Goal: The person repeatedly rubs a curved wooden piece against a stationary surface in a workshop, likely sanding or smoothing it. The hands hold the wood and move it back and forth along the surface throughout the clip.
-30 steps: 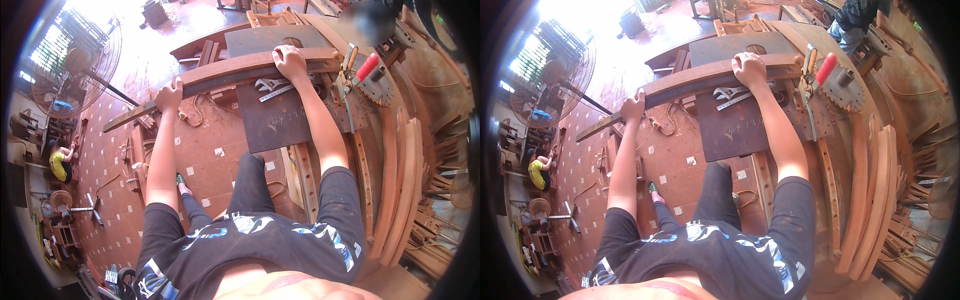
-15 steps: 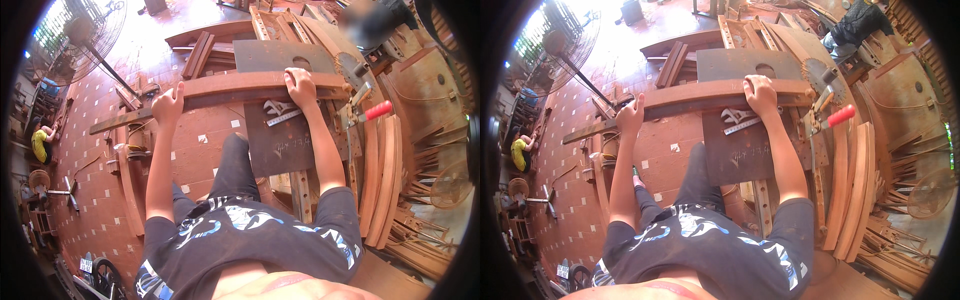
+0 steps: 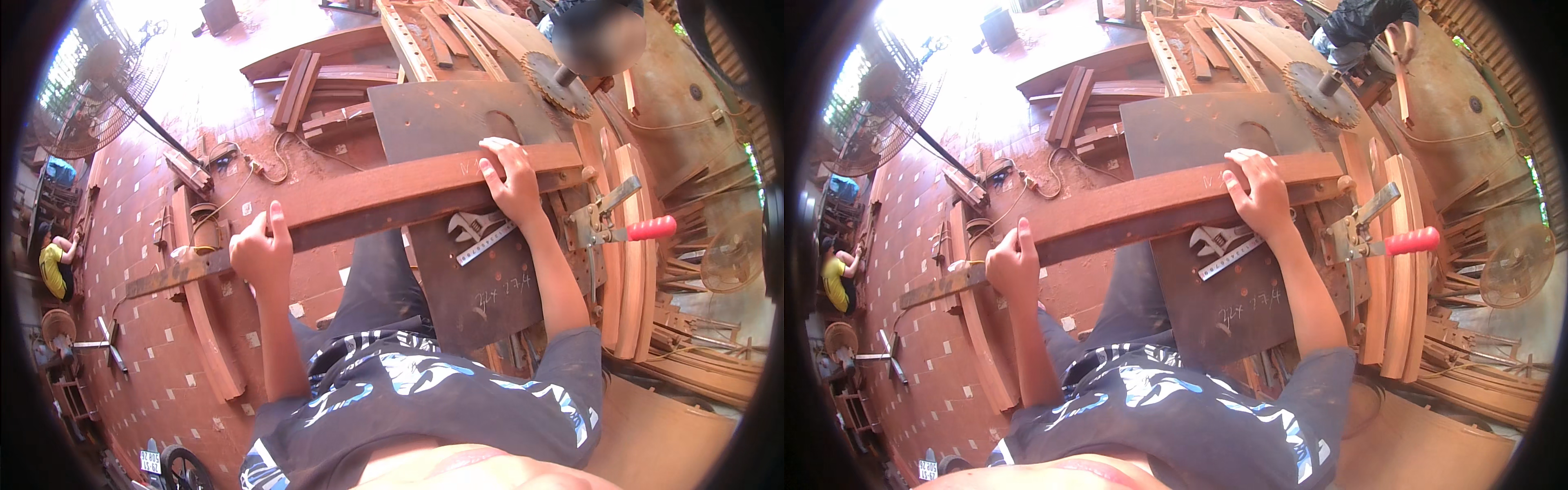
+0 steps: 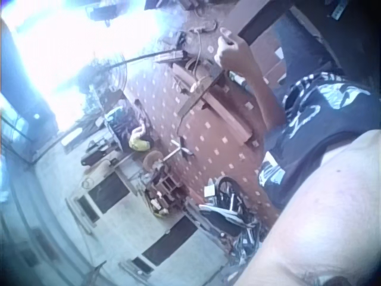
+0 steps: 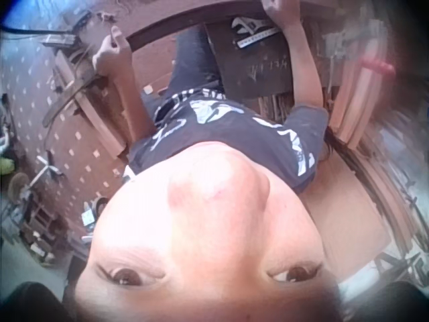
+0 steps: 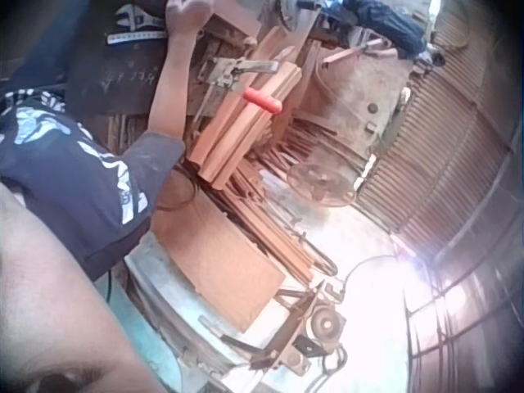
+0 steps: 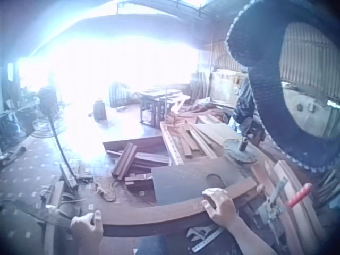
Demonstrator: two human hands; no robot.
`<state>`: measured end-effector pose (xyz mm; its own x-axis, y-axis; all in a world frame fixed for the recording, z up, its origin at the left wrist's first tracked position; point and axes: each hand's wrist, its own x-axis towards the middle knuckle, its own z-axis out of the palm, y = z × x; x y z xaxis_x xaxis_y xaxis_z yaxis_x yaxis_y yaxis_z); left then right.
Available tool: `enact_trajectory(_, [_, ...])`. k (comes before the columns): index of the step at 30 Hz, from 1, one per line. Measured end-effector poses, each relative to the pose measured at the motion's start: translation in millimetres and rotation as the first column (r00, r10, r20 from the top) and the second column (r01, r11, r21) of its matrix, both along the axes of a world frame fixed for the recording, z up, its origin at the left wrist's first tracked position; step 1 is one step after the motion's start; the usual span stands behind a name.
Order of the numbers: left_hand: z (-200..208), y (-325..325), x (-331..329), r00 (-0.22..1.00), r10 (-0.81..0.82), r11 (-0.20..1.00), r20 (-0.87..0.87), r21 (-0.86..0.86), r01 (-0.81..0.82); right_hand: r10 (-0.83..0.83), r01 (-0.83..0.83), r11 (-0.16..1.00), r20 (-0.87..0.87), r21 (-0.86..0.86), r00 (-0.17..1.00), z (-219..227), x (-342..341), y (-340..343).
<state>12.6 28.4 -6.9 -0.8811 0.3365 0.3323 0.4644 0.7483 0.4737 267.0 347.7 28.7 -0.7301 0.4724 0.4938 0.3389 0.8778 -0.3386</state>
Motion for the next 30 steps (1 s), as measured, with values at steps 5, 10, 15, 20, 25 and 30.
enact_trajectory(5, [-3,-11,-11,0.996,-0.087,0.993,0.009,0.078,0.086,0.063,-0.062,0.998,0.054,-0.018,0.997,8,-3,-3])
enact_trajectory(10, [1,-18,-14,0.982,-0.188,0.982,0.007,0.025,0.188,0.131,-0.142,0.986,0.121,0.083,0.984,16,-5,0])
enact_trajectory(15, [4,-24,-16,0.941,-0.337,0.941,-0.036,-0.027,0.336,0.081,-0.094,0.993,0.17,0.075,0.982,17,-3,-2])
enact_trajectory(20, [16,-25,-15,0.876,-0.478,0.879,-0.061,-0.042,0.476,0.046,-0.05,0.998,0.144,0.027,0.989,11,-2,0])
enact_trajectory(25, [18,-27,-14,0.86,-0.505,0.863,-0.078,-0.059,0.501,0.039,-0.044,0.998,0.104,0.042,0.994,5,-6,5])
enact_trajectory(30, [7,-26,-12,0.891,-0.446,0.891,-0.088,-0.137,0.433,0.044,-0.052,0.995,0.096,0.081,0.994,1,-4,8])
